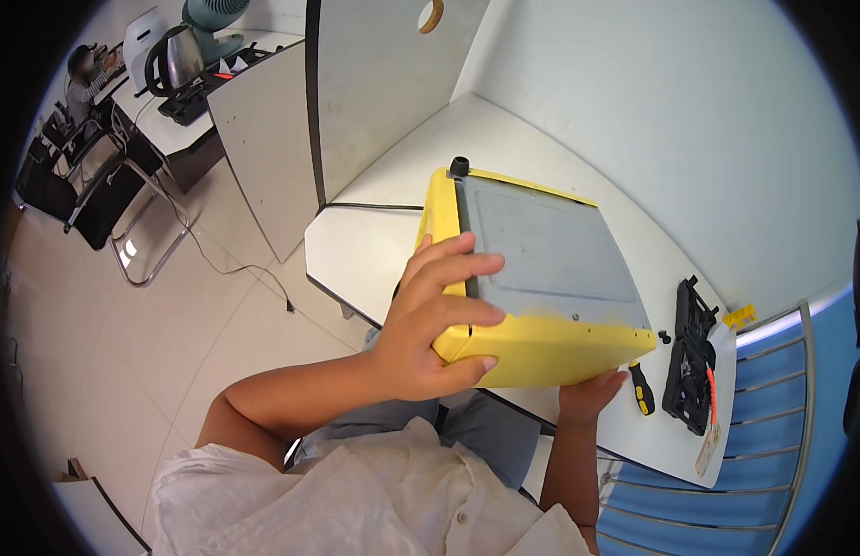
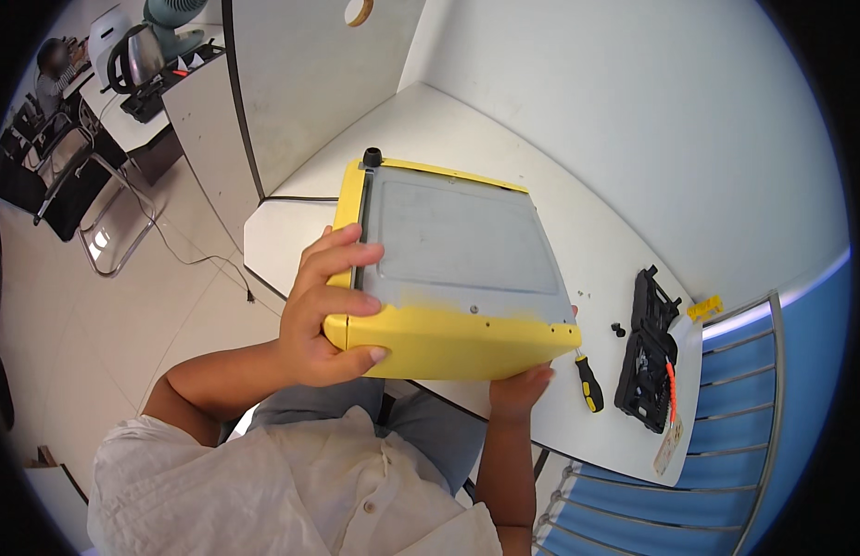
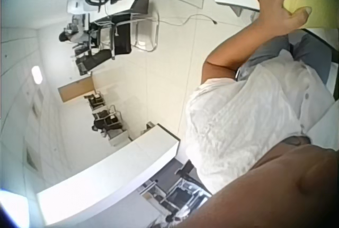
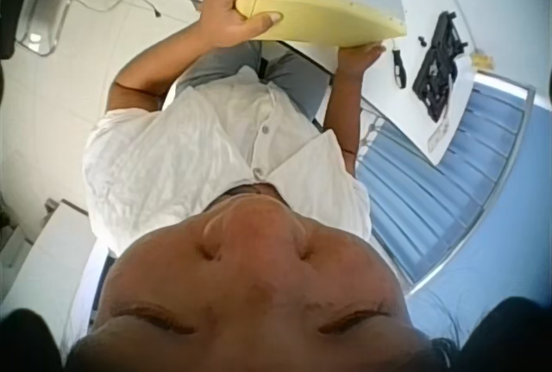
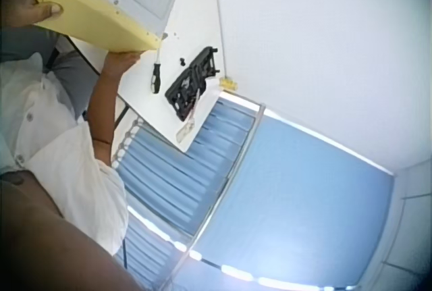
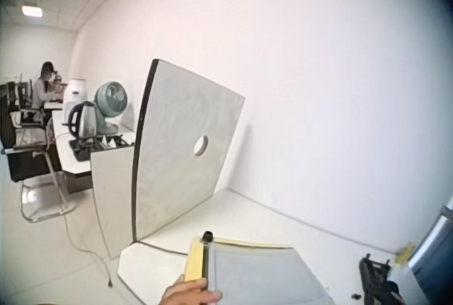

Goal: The person assembles a yellow and gray electronic device on a white table. They attach black rubber feet to the corners using a screwdriver, then place a yellow plastic cover over the device and press it into place.

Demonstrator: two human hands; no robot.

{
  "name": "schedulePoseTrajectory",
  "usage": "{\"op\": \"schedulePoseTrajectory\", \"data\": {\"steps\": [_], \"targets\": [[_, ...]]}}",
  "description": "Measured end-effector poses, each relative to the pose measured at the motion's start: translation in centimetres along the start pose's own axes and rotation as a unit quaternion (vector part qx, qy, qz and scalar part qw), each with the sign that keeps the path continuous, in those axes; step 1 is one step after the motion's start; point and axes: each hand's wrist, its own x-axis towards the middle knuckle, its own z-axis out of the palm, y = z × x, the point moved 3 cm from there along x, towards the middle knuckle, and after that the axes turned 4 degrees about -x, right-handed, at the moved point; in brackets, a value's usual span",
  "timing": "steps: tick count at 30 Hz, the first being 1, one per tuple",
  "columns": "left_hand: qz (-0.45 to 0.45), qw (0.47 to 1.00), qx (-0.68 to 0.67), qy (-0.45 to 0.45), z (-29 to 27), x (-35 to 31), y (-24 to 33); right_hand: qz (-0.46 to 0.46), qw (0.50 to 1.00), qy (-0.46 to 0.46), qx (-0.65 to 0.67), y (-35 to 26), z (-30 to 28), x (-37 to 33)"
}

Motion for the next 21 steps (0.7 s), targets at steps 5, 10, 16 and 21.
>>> {"op": "schedulePoseTrajectory", "data": {"steps": [5, 10, 16, 21], "targets": [[0.03, 0.999, 0.01, 0.01, 0.1, -2.1, -0.4, 0.034, 0.999, 0.002, 0.003, -1.1, -0.1, -0.5], [0.061, 0.998, 0.005, 0.006, -0.1, -2.7, -2.1, 0.063, 0.993, -0.021, -0.101, -2.6, 1.5, -0.1], [0.059, 0.997, -0.05, -0.01, -2.5, -3.2, -5.0, 0.018, 0.984, -0.059, -0.169, -4.8, 3.2, 0.3], [0.055, 0.996, -0.065, -0.028, -3.3, -2.5, -5.2, -0.232, 0.864, -0.169, -0.414, -7.7, 4.3, 1.5]]}}
